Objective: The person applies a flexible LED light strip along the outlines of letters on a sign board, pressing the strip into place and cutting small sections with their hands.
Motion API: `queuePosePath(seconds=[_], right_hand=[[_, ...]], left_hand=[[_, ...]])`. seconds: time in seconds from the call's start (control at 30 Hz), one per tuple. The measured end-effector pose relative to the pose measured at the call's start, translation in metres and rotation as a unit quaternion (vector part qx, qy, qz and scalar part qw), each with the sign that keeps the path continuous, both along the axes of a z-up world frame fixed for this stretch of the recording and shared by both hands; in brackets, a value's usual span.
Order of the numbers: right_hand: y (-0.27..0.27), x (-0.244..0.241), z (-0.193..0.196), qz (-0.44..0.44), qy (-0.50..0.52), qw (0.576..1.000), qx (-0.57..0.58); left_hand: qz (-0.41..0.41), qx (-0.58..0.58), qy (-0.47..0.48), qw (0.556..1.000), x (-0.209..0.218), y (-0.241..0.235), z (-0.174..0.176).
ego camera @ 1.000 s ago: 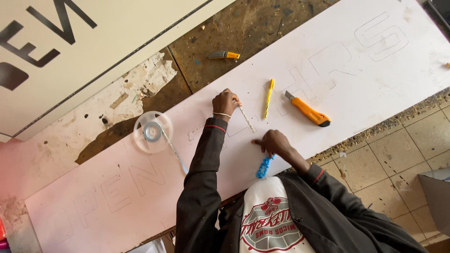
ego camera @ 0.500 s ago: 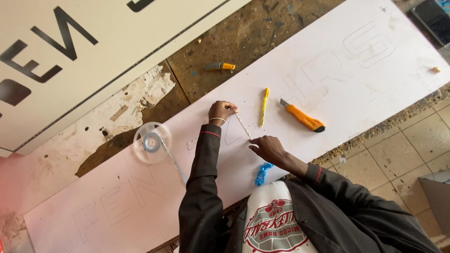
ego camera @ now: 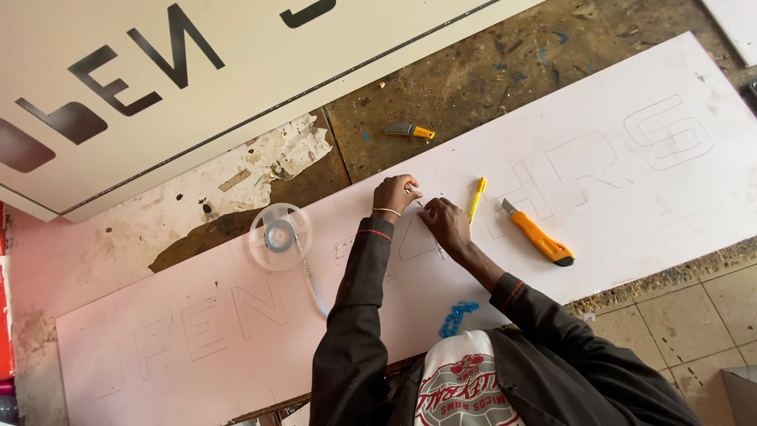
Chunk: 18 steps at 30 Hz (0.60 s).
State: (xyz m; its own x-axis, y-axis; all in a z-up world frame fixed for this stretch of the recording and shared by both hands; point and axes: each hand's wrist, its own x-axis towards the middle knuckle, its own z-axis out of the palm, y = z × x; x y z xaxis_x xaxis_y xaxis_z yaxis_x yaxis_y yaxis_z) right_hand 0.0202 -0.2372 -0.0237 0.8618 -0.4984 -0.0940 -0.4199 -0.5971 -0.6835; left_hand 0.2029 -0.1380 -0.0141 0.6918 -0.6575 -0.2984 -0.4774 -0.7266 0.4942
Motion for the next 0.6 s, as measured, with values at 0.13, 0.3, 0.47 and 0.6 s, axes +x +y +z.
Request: queuePosePath(seconds=[0.13, 0.3, 0.47, 0.6], right_hand=[[-0.001, 0.008, -0.01, -0.004, -0.018, 1.0, -0.011], [-0.001, 0.006, -0.011, -0.007, -0.051, 0.998, -0.029], [-0.004, 0.008, -0.025, -0.022, -0.076, 0.996, -0.039], [0.001, 0.011, -0.002, -0.027, -0.07, 0.996, -0.045]], left_hand=[[-0.019, 0.021, -0.021, 0.999, 0.007, 0.003, -0.008], [-0.117, -0.01, -0.027, 0.993, 0.002, 0.023, 0.017], [-0.169, -0.01, -0.033, 0.985, 0.005, 0.026, 0.038], [-0.1, -0.015, -0.009, 0.995, 0.002, 0.026, 0.039]])
